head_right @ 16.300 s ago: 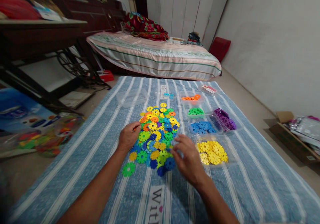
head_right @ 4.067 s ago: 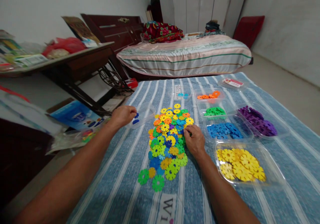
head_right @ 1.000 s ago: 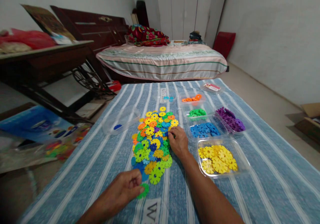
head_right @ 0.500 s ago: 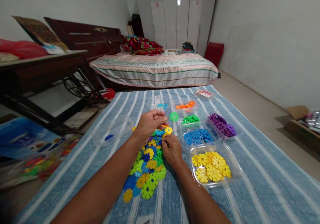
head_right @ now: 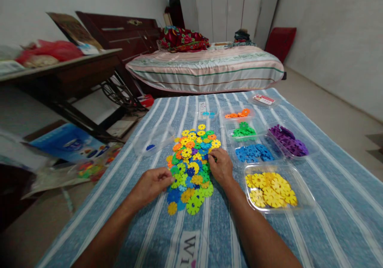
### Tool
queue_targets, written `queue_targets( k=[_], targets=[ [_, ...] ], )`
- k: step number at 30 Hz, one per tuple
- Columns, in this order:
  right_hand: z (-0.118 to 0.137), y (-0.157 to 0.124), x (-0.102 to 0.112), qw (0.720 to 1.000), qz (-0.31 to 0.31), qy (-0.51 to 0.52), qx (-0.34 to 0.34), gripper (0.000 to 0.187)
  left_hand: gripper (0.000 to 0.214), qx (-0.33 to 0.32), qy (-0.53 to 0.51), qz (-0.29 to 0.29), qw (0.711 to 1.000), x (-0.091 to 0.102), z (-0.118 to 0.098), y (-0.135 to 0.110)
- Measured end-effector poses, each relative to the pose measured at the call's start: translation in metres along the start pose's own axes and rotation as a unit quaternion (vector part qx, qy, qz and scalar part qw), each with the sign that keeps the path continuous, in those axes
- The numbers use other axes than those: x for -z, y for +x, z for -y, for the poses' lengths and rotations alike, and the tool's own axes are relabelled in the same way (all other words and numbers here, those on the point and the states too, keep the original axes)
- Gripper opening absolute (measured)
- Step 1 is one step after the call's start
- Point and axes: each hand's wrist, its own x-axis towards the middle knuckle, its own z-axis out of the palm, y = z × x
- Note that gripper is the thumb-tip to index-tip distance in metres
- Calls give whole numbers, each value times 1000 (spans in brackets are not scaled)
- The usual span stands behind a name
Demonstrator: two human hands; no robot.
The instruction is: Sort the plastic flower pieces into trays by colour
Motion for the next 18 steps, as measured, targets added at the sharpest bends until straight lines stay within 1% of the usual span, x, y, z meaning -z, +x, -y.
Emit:
queue_targets(
  k=[3,5,7,9,13,15,18],
  targets=[
    [0,0,1,1000,-2,3,1,16,22,34,48,35,998,0,15,-28],
    [0,-1,1,1000,-4,2,2,16,22,54,74,61,994,-2,19,-41],
    [0,-1,2,1000,-6,0,2,16,19,64,98,70,991,-7,19,-50],
    [0,-1,2,1000,-4,-2,3,17,17,61,128,56,988,-13,17,-54],
    [-2,-1,2,1000,-2,-3,2,17,12,28,179,34,983,-24,13,-58],
    [-2,-1,2,1000,-2,-1,1,17,12,26,176,31,984,-27,13,-59],
    [-1,-1,3,1000,-1,-1,0,16,18,38,125,34,991,-27,16,-60]
  ],
)
